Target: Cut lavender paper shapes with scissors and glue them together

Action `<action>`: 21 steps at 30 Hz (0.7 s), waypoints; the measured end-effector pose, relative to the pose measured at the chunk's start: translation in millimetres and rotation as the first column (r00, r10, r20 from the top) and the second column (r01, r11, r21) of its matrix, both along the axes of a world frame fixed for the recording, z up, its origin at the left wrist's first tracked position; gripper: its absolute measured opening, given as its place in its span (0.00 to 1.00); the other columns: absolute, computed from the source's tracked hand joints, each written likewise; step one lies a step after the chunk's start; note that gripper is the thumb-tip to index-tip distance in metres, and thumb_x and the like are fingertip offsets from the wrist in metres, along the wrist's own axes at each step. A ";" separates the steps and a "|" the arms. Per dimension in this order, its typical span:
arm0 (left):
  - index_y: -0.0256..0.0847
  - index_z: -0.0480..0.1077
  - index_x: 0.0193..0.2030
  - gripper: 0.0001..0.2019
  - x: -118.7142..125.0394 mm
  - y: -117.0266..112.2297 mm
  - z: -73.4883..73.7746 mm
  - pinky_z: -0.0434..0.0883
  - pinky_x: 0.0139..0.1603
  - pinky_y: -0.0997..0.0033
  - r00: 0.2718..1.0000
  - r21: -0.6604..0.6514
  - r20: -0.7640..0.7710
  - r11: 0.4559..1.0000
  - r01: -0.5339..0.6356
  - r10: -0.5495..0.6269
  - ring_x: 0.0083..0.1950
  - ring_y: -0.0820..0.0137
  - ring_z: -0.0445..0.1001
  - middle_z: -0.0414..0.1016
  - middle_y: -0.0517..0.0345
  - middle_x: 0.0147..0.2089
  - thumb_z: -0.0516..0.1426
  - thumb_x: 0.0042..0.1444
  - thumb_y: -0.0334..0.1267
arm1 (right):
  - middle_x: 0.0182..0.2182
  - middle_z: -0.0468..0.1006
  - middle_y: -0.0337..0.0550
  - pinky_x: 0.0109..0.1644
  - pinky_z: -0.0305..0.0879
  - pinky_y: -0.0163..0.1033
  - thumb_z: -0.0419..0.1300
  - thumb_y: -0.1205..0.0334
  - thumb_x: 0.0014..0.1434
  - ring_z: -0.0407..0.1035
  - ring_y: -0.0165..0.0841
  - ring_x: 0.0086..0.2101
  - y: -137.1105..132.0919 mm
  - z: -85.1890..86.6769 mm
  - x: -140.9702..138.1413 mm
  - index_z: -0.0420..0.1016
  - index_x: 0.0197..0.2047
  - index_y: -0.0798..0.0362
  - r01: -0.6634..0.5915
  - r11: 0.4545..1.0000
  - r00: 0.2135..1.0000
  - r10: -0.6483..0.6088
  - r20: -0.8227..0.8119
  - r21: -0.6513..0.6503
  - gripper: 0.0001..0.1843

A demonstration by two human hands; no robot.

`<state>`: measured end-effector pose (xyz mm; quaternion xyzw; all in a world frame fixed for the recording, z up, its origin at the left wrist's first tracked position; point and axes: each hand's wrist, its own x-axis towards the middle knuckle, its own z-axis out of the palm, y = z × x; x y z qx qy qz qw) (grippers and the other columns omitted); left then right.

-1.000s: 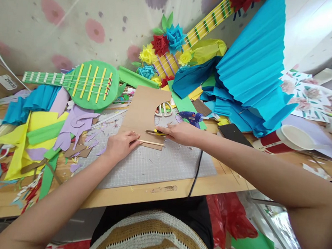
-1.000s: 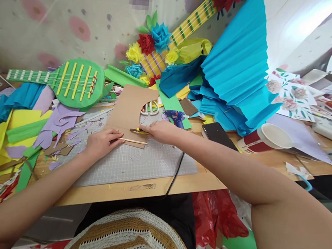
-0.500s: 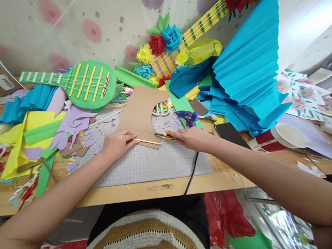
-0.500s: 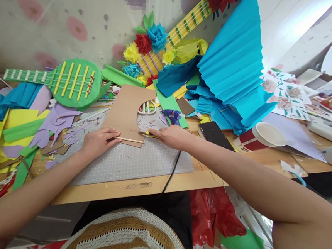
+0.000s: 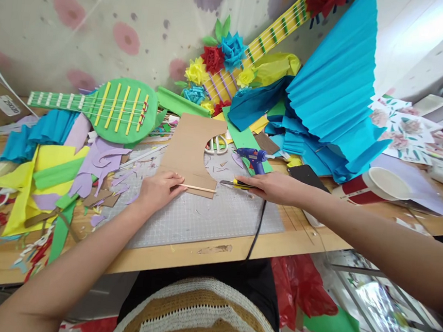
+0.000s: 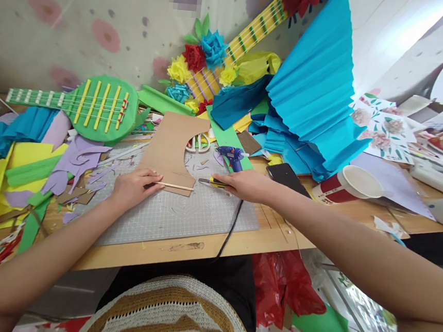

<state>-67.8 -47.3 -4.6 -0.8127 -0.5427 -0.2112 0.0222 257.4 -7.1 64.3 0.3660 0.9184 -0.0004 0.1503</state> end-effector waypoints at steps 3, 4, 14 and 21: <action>0.47 0.75 0.41 0.15 -2.2 1.4 2.9 0.69 0.33 0.70 1.000 -0.027 0.000 0.999 0.021 -0.021 0.41 0.68 0.75 0.77 0.60 0.42 0.52 0.55 0.49 | 0.41 0.77 0.48 0.29 0.52 0.34 0.45 0.56 0.62 0.70 0.35 0.34 1.7 8.5 -11.8 0.52 0.63 0.45 0.068 0.998 0.995 -0.067 -0.077 0.007 0.26; 0.47 0.75 0.41 0.15 -4.2 2.3 4.0 0.70 0.34 0.70 1.000 -0.043 0.004 0.999 0.030 -0.030 0.41 0.67 0.75 0.77 0.60 0.43 0.52 0.55 0.49 | 0.42 0.76 0.48 0.30 0.53 0.34 0.44 0.55 0.62 0.70 0.35 0.34 3.0 10.0 -20.0 0.51 0.64 0.46 0.093 0.996 0.990 -0.091 -0.104 0.015 0.27; 0.49 0.75 0.43 0.14 -38.4 19.1 1.9 0.69 0.50 0.66 0.957 -0.209 0.148 0.938 0.278 -0.250 0.49 0.68 0.73 0.75 0.62 0.48 0.53 0.55 0.48 | 0.44 0.75 0.48 0.33 0.55 0.35 0.42 0.55 0.63 0.70 0.36 0.38 29.0 -14.2 -151.1 0.53 0.63 0.46 -0.032 0.999 0.958 0.026 -0.286 -0.017 0.25; 0.48 0.74 0.44 0.14 -38.4 21.9 -1.7 0.70 0.50 0.67 0.955 -0.168 0.134 0.943 0.286 -0.266 0.48 0.69 0.74 0.75 0.62 0.47 0.52 0.56 0.46 | 0.45 0.75 0.47 0.34 0.56 0.35 0.42 0.51 0.63 0.70 0.36 0.39 35.6 -25.2 -165.2 0.56 0.61 0.44 -0.039 0.999 0.945 0.038 -0.324 0.003 0.24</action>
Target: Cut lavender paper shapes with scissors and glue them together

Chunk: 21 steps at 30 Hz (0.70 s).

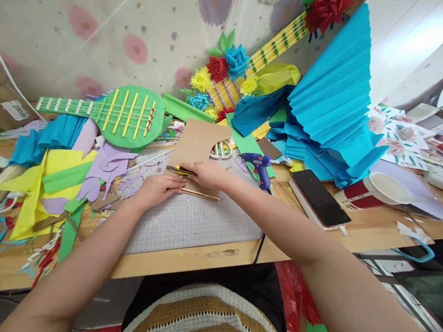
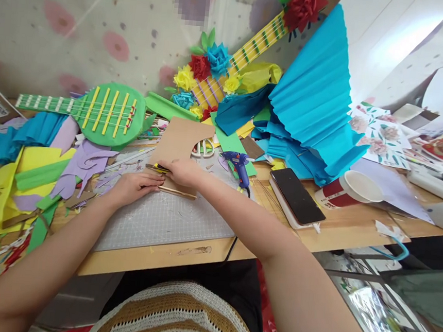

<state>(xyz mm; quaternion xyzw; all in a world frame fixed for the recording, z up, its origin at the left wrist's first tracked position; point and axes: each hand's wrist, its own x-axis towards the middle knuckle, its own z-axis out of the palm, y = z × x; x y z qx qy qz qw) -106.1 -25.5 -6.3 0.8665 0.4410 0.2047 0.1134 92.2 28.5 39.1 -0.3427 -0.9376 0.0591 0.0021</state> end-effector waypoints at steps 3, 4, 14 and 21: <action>0.48 0.74 0.43 0.14 0.2 0.5 2.0 0.70 0.50 0.68 1.000 -0.004 0.006 1.000 0.005 -0.005 0.49 0.69 0.74 0.75 0.62 0.47 0.52 0.56 0.46 | 0.45 0.75 0.47 0.34 0.56 0.35 0.42 0.51 0.63 0.70 0.36 0.39 -0.5 -1.2 0.6 0.55 0.61 0.44 0.005 1.000 1.000 -0.005 0.013 0.004 0.24; 0.48 0.75 0.43 0.13 0.3 0.6 2.8 0.70 0.50 0.67 1.000 -0.010 0.007 1.000 0.002 -0.002 0.48 0.69 0.74 0.76 0.62 0.47 0.52 0.56 0.46 | 0.45 0.75 0.47 0.34 0.56 0.35 0.41 0.51 0.63 0.70 0.36 0.38 -0.9 -0.8 0.3 0.55 0.61 0.44 0.008 1.000 1.000 -0.008 0.018 0.006 0.24; 0.47 0.76 0.40 0.13 4.1 -1.3 7.7 0.70 0.50 0.65 0.998 -0.063 0.017 0.997 -0.055 0.056 0.48 0.68 0.74 0.77 0.60 0.45 0.53 0.54 0.47 | 0.43 0.76 0.51 0.31 0.53 0.35 0.42 0.59 0.63 0.70 0.38 0.39 0.3 26.9 -3.0 0.58 0.60 0.48 -0.093 0.996 0.988 0.091 0.121 0.008 0.23; 0.47 0.76 0.40 0.13 6.1 -3.2 12.2 0.70 0.49 0.65 0.996 -0.109 0.033 0.991 -0.074 0.078 0.48 0.67 0.74 0.77 0.60 0.45 0.54 0.54 0.46 | 0.40 0.77 0.51 0.28 0.49 0.35 0.42 0.61 0.62 0.71 0.38 0.35 -2.6 25.9 20.3 0.56 0.61 0.47 -0.075 0.995 0.973 0.060 0.221 0.059 0.24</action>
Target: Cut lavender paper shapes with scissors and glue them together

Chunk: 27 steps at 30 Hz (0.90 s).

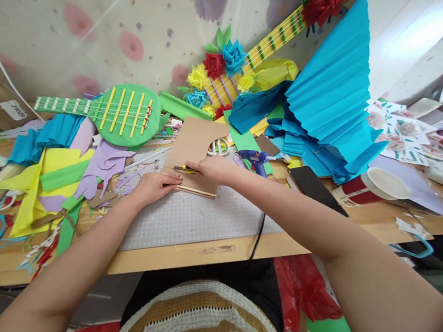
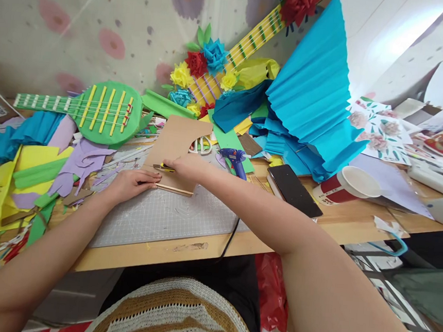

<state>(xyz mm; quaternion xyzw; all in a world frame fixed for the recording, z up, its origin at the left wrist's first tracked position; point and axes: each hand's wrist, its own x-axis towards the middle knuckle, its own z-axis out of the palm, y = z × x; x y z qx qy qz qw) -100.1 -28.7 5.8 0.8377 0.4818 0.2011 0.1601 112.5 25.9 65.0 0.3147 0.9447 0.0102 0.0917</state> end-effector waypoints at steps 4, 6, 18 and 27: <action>0.48 0.76 0.40 0.12 0.3 -0.3 0.4 0.70 0.49 0.65 1.000 -0.001 -0.007 1.000 -0.016 0.016 0.48 0.67 0.74 0.77 0.61 0.45 0.54 0.53 0.46 | 0.39 0.77 0.51 0.29 0.49 0.35 0.42 0.62 0.61 0.70 0.35 0.33 -4.5 0.5 11.0 0.55 0.62 0.49 -0.008 1.000 1.000 0.008 0.024 0.002 0.25; 0.47 0.76 0.40 0.12 0.3 0.0 0.0 0.70 0.49 0.65 1.000 -0.003 -0.004 1.000 -0.023 0.023 0.48 0.67 0.74 0.77 0.61 0.45 0.54 0.53 0.46 | 0.38 0.77 0.51 0.29 0.49 0.35 0.43 0.62 0.61 0.70 0.34 0.32 -6.3 1.3 16.1 0.55 0.62 0.49 -0.005 1.000 1.000 0.005 0.020 -0.004 0.25; 0.47 0.76 0.38 0.12 2.4 -0.4 2.0 0.70 0.49 0.65 0.998 -0.035 0.032 0.998 -0.054 0.055 0.48 0.66 0.74 0.77 0.60 0.44 0.55 0.52 0.46 | 0.36 0.77 0.50 0.29 0.47 0.34 0.42 0.61 0.62 0.69 0.33 0.30 -14.8 -1.6 44.5 0.52 0.63 0.48 0.028 1.000 0.998 -0.028 0.048 0.003 0.25; 0.46 0.76 0.37 0.12 3.3 -1.2 3.7 0.70 0.49 0.65 0.996 -0.055 0.056 0.996 -0.069 0.072 0.48 0.67 0.74 0.77 0.60 0.44 0.56 0.51 0.46 | 0.36 0.77 0.48 0.27 0.44 0.34 0.43 0.60 0.61 0.68 0.33 0.30 -23.0 2.1 79.6 0.51 0.64 0.46 0.073 0.997 0.992 -0.070 0.108 -0.025 0.27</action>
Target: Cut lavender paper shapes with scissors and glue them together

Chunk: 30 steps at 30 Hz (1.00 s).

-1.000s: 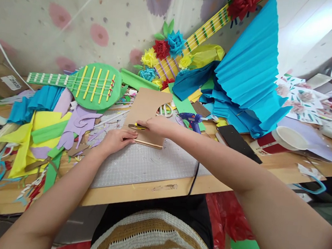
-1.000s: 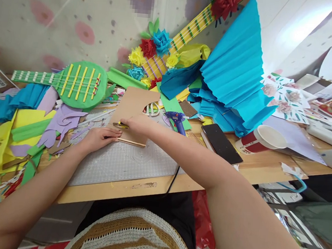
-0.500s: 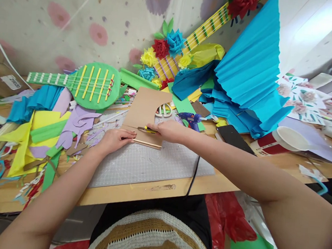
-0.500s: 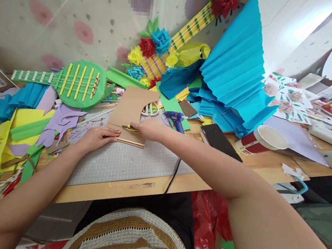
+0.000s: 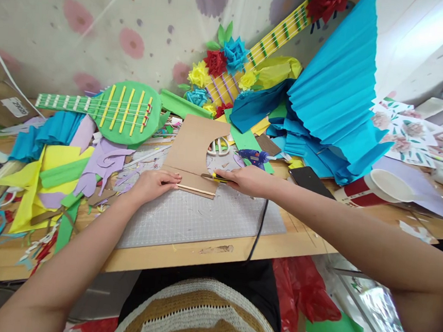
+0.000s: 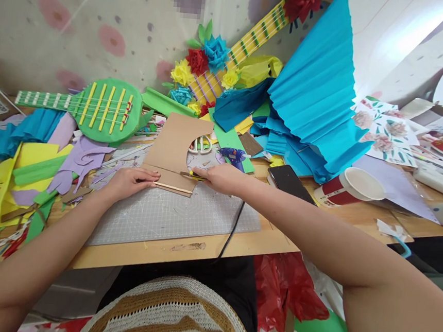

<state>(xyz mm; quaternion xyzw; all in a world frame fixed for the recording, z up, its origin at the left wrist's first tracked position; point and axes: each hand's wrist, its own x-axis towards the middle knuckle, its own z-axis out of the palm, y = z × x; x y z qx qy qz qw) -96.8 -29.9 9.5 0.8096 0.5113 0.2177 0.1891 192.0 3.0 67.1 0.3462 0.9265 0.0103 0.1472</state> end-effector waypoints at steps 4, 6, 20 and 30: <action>0.47 0.76 0.36 0.12 0.9 -0.9 1.5 0.70 0.49 0.64 1.000 -0.005 0.001 1.000 -0.011 0.011 0.48 0.67 0.74 0.77 0.61 0.44 0.56 0.51 0.47 | 0.37 0.77 0.49 0.27 0.46 0.35 0.43 0.61 0.62 0.68 0.33 0.30 -4.8 -0.2 8.1 0.50 0.64 0.49 0.004 1.000 1.000 -0.004 0.001 -0.007 0.27; 0.48 0.76 0.36 0.11 1.3 -1.2 1.7 0.70 0.49 0.65 1.000 -0.007 0.007 1.000 -0.016 0.016 0.48 0.67 0.74 0.77 0.62 0.43 0.56 0.50 0.47 | 0.37 0.77 0.49 0.27 0.47 0.35 0.43 0.61 0.62 0.68 0.33 0.30 -6.7 -1.9 13.9 0.50 0.64 0.49 0.013 1.000 1.000 -0.013 -0.006 -0.007 0.27; 0.46 0.77 0.34 0.11 0.3 0.1 3.7 0.70 0.49 0.65 1.000 -0.025 0.017 1.000 0.007 -0.007 0.47 0.67 0.74 0.77 0.60 0.44 0.56 0.50 0.46 | 0.41 0.76 0.45 0.28 0.52 0.34 0.44 0.55 0.61 0.70 0.35 0.34 -17.1 -4.3 59.4 0.52 0.63 0.42 0.120 0.992 0.992 -0.121 -0.028 -0.033 0.26; 0.40 0.75 0.36 0.13 -24.7 2.3 13.1 0.71 0.44 0.66 0.915 0.213 0.171 0.893 -0.396 0.365 0.44 0.66 0.74 0.77 0.54 0.43 0.53 0.53 0.44 | 0.46 0.68 0.57 0.32 0.56 0.37 0.41 0.74 0.55 0.67 0.41 0.40 -28.9 -29.8 12.6 0.40 0.66 0.47 0.389 0.892 0.921 -0.386 -0.058 0.229 0.37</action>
